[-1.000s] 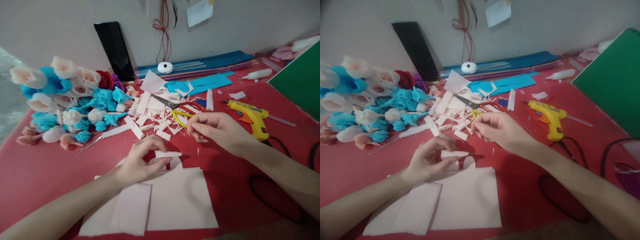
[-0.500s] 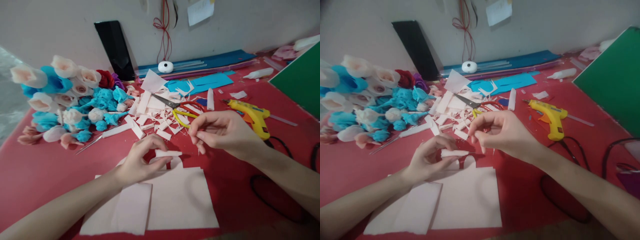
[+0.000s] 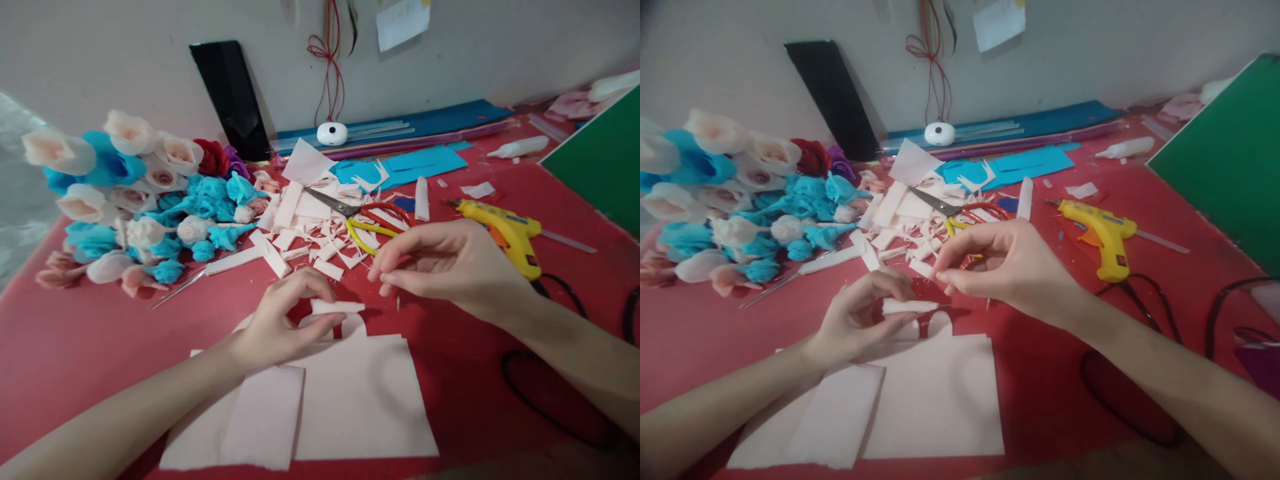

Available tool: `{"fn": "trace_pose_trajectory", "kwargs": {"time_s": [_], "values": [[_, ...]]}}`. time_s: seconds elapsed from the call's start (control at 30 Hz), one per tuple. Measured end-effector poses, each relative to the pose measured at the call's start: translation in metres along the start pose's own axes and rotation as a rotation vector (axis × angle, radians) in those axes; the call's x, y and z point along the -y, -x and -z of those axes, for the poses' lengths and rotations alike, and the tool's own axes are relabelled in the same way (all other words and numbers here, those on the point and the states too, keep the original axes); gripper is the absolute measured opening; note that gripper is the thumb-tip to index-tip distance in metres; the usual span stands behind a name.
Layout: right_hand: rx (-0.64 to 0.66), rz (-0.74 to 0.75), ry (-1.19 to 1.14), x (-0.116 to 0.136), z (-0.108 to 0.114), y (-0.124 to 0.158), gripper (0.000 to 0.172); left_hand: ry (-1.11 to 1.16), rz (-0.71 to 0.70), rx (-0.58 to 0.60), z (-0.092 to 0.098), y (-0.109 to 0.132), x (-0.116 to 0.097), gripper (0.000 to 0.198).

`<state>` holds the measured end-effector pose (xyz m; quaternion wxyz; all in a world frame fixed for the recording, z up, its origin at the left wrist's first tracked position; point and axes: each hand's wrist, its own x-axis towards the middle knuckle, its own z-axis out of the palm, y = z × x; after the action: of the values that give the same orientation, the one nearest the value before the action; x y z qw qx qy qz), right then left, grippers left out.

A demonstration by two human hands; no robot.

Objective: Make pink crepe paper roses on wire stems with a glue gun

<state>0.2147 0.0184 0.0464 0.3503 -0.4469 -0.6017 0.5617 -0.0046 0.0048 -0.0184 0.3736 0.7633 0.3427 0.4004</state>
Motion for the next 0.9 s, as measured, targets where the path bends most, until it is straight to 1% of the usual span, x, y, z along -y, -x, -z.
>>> {"fn": "trace_pose_trajectory", "kwargs": {"time_s": [0.13, 0.27, 0.47, 0.57, 0.73, 0.9], "values": [[0.018, -0.007, 0.013, -0.004, 0.002, -0.001, 0.006, 0.000, -0.004, 0.002, 0.000, -0.001, 0.000, 0.015], [-0.001, 0.065, 0.044, -0.009, 0.003, -0.003, 0.004, -0.002, -0.016, 0.014, 0.001, -0.002, 0.000, 0.015], [-0.009, 0.068, 0.049, -0.015, 0.004, -0.005, 0.008, -0.002, -0.029, 0.012, 0.001, 0.000, 0.001, 0.017], [0.003, 0.083, 0.010, -0.016, 0.005, -0.006, 0.011, -0.001, -0.028, 0.016, 0.001, 0.000, 0.001, 0.016], [0.089, 0.137, -0.102, -0.014, 0.005, -0.010, 0.014, -0.017, -0.049, 0.016, 0.000, -0.003, 0.001, 0.014], [0.092, 0.131, -0.153, -0.014, 0.004, -0.013, 0.017, -0.016, -0.053, 0.018, 0.000, -0.004, -0.001, 0.013]]}}
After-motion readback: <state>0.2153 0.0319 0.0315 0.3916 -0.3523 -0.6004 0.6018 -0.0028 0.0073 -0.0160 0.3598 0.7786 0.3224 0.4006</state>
